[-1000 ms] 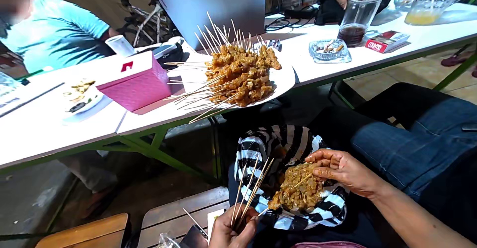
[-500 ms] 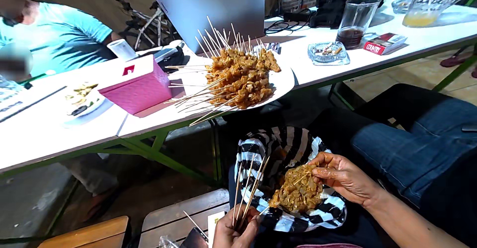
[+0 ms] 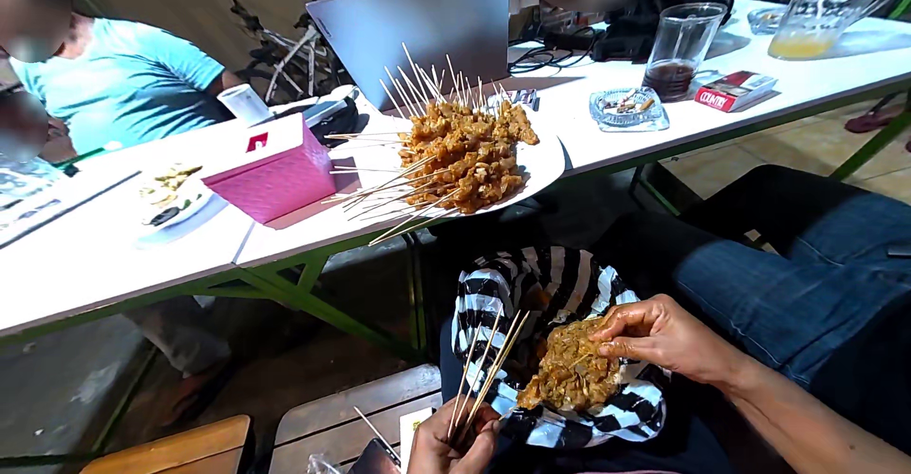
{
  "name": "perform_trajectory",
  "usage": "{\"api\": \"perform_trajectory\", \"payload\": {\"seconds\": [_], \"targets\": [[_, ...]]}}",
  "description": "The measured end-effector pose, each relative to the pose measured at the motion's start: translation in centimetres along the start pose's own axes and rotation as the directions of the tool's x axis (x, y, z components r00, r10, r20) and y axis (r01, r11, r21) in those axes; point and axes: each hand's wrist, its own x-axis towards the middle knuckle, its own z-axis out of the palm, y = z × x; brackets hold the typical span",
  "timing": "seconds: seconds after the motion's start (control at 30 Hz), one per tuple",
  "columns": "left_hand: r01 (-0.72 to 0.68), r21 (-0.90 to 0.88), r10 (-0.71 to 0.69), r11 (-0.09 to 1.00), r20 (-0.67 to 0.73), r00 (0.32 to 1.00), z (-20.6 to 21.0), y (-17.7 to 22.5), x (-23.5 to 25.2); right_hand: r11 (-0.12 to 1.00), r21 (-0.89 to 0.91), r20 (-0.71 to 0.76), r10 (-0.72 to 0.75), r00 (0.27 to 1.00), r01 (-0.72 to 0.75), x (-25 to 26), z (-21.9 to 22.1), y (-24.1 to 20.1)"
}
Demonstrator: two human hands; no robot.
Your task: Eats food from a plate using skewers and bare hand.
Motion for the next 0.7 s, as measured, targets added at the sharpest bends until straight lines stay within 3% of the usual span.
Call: {"api": "perform_trajectory", "payload": {"seconds": [0.23, 0.57, 0.7], "targets": [[0.003, -0.042, -0.001, 0.999, 0.034, 0.999, 0.3, -0.1, 0.0, 0.991, 0.086, 0.144, 0.091, 0.985, -0.104, 0.2, 0.0, -0.3], [0.013, -0.015, -0.012, 1.0, 0.024, 1.0, 0.6, 0.0, 0.1, 0.992, 0.115, 0.175, 0.029, 0.984, -0.049, 0.2, 0.6, -0.2], [0.024, -0.021, -0.024, 0.999, -0.012, 1.0, 0.8, 0.0, 0.2, 0.975, -0.211, 0.027, -0.062, 0.998, 0.066, 0.2, -1.0, -0.1]]}}
